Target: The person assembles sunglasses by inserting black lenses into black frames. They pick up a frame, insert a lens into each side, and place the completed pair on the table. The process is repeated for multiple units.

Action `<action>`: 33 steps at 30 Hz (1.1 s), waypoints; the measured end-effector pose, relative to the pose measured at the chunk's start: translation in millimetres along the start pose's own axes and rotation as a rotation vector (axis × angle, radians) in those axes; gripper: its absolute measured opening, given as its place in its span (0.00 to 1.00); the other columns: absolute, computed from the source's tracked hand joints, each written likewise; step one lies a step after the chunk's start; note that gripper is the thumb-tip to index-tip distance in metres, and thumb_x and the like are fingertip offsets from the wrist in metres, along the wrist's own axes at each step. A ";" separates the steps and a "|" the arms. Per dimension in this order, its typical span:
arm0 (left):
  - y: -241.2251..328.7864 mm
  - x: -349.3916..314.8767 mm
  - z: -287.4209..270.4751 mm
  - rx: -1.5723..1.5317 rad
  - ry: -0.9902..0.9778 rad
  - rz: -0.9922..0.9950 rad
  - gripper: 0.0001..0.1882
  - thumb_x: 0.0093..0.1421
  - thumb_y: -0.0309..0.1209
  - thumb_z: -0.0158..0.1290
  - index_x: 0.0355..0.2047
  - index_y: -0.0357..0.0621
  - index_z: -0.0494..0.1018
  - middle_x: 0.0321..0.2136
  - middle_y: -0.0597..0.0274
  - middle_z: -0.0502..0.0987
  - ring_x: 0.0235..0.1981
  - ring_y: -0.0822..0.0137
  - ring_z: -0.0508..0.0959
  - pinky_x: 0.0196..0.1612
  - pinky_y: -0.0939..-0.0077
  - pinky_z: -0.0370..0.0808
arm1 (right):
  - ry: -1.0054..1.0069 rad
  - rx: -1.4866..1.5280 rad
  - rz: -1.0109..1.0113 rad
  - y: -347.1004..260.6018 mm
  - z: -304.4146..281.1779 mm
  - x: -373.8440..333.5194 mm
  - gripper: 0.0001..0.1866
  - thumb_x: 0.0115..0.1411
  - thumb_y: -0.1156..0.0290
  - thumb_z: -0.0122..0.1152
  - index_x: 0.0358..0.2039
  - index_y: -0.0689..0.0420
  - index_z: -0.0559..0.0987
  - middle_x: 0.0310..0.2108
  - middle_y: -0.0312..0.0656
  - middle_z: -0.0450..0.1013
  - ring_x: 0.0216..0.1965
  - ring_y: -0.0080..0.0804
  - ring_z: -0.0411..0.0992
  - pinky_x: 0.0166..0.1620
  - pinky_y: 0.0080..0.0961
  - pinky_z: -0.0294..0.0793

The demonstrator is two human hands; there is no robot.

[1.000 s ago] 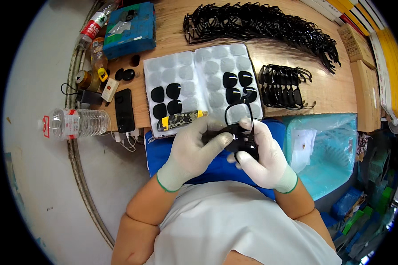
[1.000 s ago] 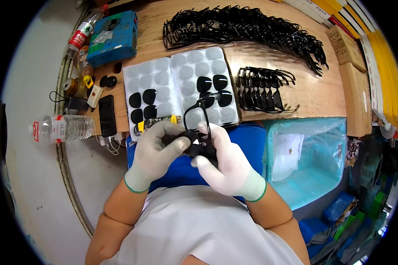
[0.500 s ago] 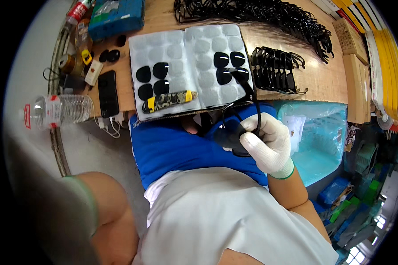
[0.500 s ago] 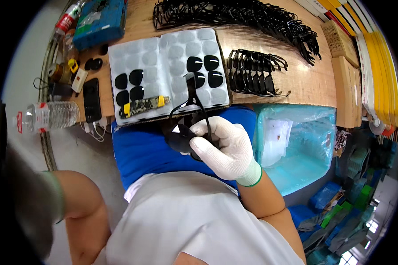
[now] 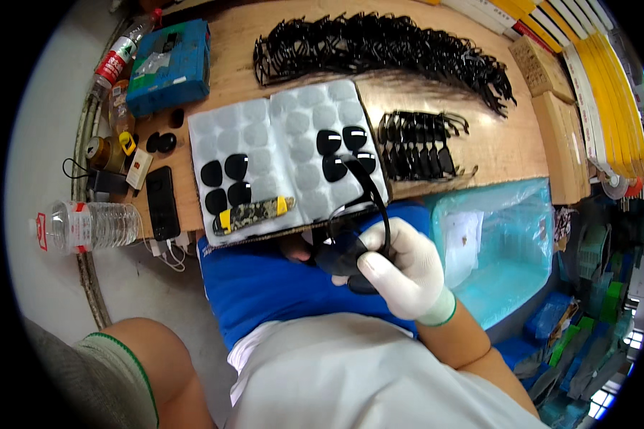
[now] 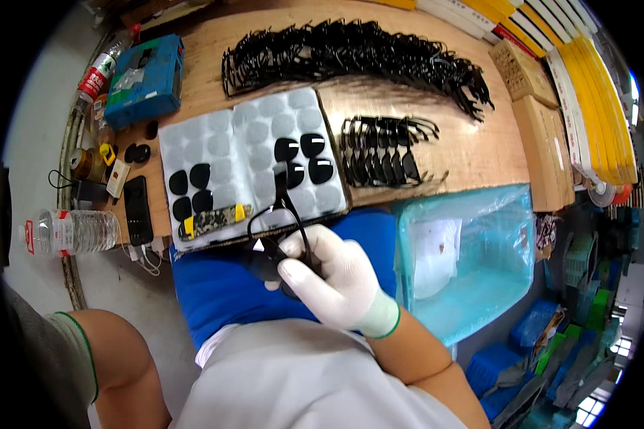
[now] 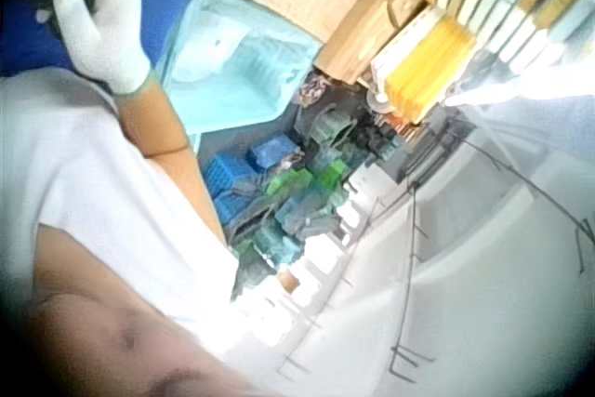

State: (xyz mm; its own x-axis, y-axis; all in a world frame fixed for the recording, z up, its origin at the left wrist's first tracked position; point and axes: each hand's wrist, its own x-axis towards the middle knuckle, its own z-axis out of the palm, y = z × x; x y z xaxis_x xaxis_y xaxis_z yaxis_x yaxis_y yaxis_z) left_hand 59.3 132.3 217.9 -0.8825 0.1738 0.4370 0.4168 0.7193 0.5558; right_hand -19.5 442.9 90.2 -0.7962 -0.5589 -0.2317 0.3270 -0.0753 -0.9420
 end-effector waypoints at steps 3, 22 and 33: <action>-7.0 -7.2 8.7 0.004 -0.010 -0.038 0.25 0.58 0.33 0.64 0.54 0.39 0.72 0.41 0.57 0.75 0.36 0.72 0.78 0.39 0.76 0.77 | 0.081 0.196 -0.051 -0.4 7.0 1.0 0.05 0.70 0.77 0.48 0.44 0.65 0.67 0.37 0.48 0.79 0.38 0.23 0.77 0.40 0.20 0.77; -4.8 12.4 -2.1 -0.050 -0.077 0.031 0.23 0.63 0.37 0.62 0.55 0.41 0.72 0.46 0.53 0.72 0.37 0.70 0.79 0.39 0.75 0.78 | 0.081 0.182 -0.099 4.6 -3.5 0.3 0.11 0.65 0.80 0.56 0.46 0.68 0.68 0.45 0.55 0.73 0.38 0.35 0.78 0.43 0.45 0.82; -6.7 -34.4 127.3 -0.727 -0.141 -0.433 0.22 0.58 0.31 0.64 0.50 0.32 0.74 0.41 0.53 0.78 0.30 0.72 0.79 0.33 0.76 0.77 | -0.212 0.002 -0.046 5.1 -0.6 -3.4 0.11 0.68 0.74 0.53 0.47 0.65 0.78 0.32 0.40 0.82 0.32 0.20 0.77 0.38 0.20 0.76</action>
State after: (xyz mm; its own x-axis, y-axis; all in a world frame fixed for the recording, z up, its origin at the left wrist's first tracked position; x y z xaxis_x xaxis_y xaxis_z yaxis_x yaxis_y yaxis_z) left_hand 59.2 207.1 109.2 -0.9948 0.1002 0.0165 0.0305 0.1402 0.9897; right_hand -15.5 444.9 86.1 -0.6850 -0.7164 -0.1323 0.2941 -0.1057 -0.9499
